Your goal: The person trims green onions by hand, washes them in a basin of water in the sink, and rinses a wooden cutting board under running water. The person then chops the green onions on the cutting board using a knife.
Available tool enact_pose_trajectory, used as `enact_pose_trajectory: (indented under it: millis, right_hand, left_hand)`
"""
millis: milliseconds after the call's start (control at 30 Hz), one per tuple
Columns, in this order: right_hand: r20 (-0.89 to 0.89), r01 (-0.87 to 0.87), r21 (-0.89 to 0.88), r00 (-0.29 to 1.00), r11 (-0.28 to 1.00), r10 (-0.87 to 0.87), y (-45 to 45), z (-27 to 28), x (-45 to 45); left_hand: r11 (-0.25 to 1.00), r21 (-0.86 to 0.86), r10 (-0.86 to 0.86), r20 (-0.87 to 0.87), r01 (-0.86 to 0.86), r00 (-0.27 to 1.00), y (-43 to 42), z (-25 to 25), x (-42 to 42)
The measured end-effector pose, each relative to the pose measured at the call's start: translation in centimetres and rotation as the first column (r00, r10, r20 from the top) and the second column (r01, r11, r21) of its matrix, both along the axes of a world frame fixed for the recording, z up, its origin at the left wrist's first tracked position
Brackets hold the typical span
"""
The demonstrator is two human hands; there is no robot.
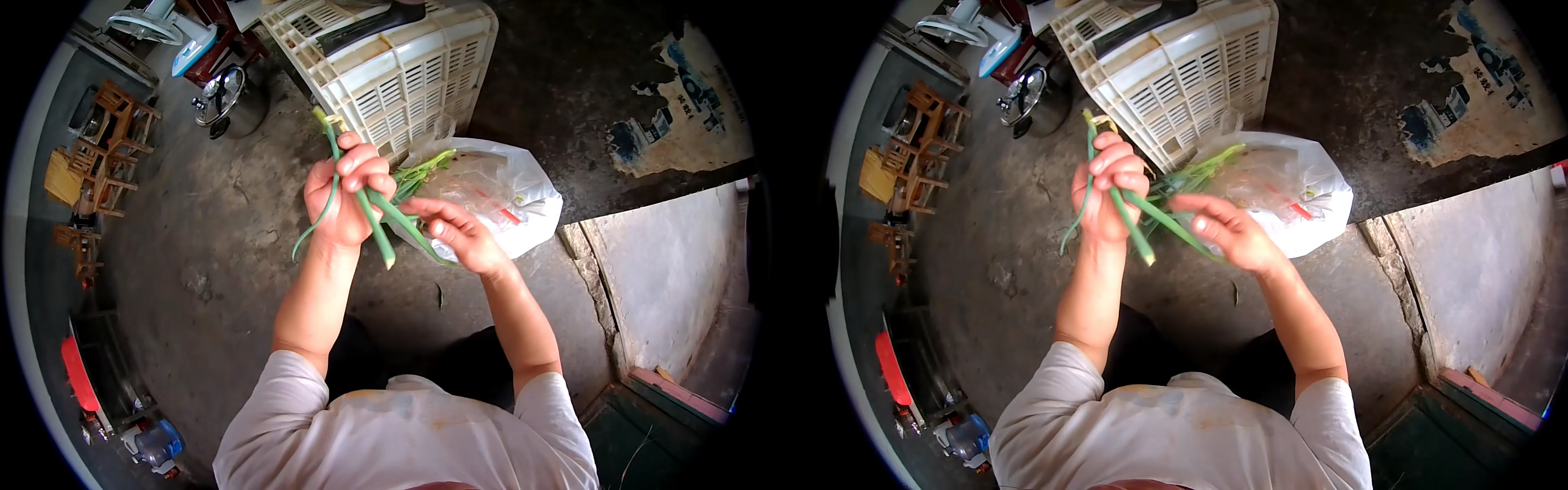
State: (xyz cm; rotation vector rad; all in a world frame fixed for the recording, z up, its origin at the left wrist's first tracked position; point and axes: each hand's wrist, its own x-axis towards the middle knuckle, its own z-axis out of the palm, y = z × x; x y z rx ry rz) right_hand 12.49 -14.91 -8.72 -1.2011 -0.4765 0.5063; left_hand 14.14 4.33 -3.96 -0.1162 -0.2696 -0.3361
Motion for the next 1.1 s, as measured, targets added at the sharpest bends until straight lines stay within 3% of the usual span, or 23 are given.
enact_pose_trajectory:
  millis: [33,100,167,200,233,300,367,400,467,500,533,567,633,700,733,867,1033,1067,1100]
  right_hand:
    - [-0.001,0.000,0.004,1.000,1.000,0.000,0.1,0.3,-0.3]
    - [-0.143,-0.260,0.022,0.955,0.965,0.260,0.5,0.6,-0.7]
    - [-0.100,-0.297,-0.010,0.950,0.955,0.295,0.0,0.4,-0.4]
    - [-0.164,-0.296,-0.022,0.943,0.955,0.288,-0.4,0.3,-0.3]
    - [-0.228,-0.293,-0.036,0.933,0.955,0.278,-0.8,0.0,-0.2]
    - [-0.177,-0.219,-0.023,0.961,0.975,0.212,-0.8,-0.1,0.2]
    - [-0.093,0.126,-0.045,0.987,0.991,-0.130,-0.7,0.8,0.9]
    - [-0.096,0.134,-0.050,0.986,0.990,-0.138,-0.6,1.6,1.2]
    - [0.074,0.107,-0.029,0.992,0.994,-0.104,0.1,3.5,1.9]
    - [0.046,0.074,0.095,0.996,0.993,-0.079,1.1,3.9,1.8]
    - [0.040,0.031,-0.020,0.999,0.999,-0.030,1.3,4.5,2.1]
    - [0.027,-0.016,-0.134,0.999,0.991,0.019,1.4,5.0,2.4]
    - [0.050,0.054,-0.101,0.998,0.993,-0.049,1.8,4.5,2.7]
    - [0.317,0.213,-0.148,0.935,0.966,-0.158,1.8,3.2,3.3]
    - [0.214,0.215,-0.156,0.960,0.964,-0.180,1.3,3.3,3.4]
    - [0.152,0.362,-0.141,0.928,0.922,-0.341,-0.7,3.3,4.2]
    - [0.042,0.550,-0.156,0.833,0.820,-0.551,-5.3,-0.8,6.0]
    - [0.125,0.524,-0.363,0.847,0.770,-0.517,-6.3,-1.5,6.4]
    - [0.126,0.522,-0.365,0.848,0.771,-0.515,-6.1,-2.1,6.3]
  left_hand:
    - [1.000,0.004,0.000,-0.001,0.000,1.000,0.2,0.1,0.0]
    - [0.978,0.206,-0.066,0.139,0.036,0.988,0.7,0.3,0.1]
    - [0.928,0.374,-0.046,0.129,-0.005,0.991,1.4,0.5,0.1]
    - [0.903,0.428,-0.044,0.157,-0.028,0.987,1.8,0.5,0.1]
    - [0.876,0.480,-0.045,0.183,-0.049,0.982,2.3,0.2,0.1]
    - [0.828,0.560,-0.140,0.208,0.000,0.968,2.9,-0.1,0.1]
    - [0.736,0.669,-0.293,0.179,0.102,0.939,2.4,0.0,-0.5]
    - [0.689,0.714,-0.296,0.114,0.129,0.948,1.8,-0.4,-1.0]
    - [0.557,0.817,-0.337,0.059,0.149,0.940,0.6,-0.2,-1.6]
    - [0.495,0.856,-0.347,0.039,0.147,0.937,0.0,0.0,-1.9]
    - [0.383,0.907,-0.361,-0.025,0.173,0.932,-0.3,0.3,-2.1]
    - [0.346,0.918,-0.376,-0.053,0.193,0.925,-0.4,0.0,-2.2]
    - [0.350,0.911,-0.372,-0.077,0.217,0.925,-0.1,0.2,-2.1]
    - [0.292,0.930,-0.416,-0.088,0.224,0.905,0.1,0.3,-2.0]
    - [0.228,0.946,-0.457,-0.106,0.231,0.883,0.2,0.3,-2.1]
    - [0.233,0.935,-0.458,-0.136,0.266,0.878,0.2,0.1,-2.1]
    - [0.079,0.990,-0.410,-0.074,0.116,0.909,0.3,-1.1,-1.6]
    - [0.032,0.997,-0.380,-0.048,0.064,0.924,0.2,-1.0,-1.4]
    - [0.034,0.997,-0.378,-0.047,0.065,0.925,0.1,-1.2,-1.5]
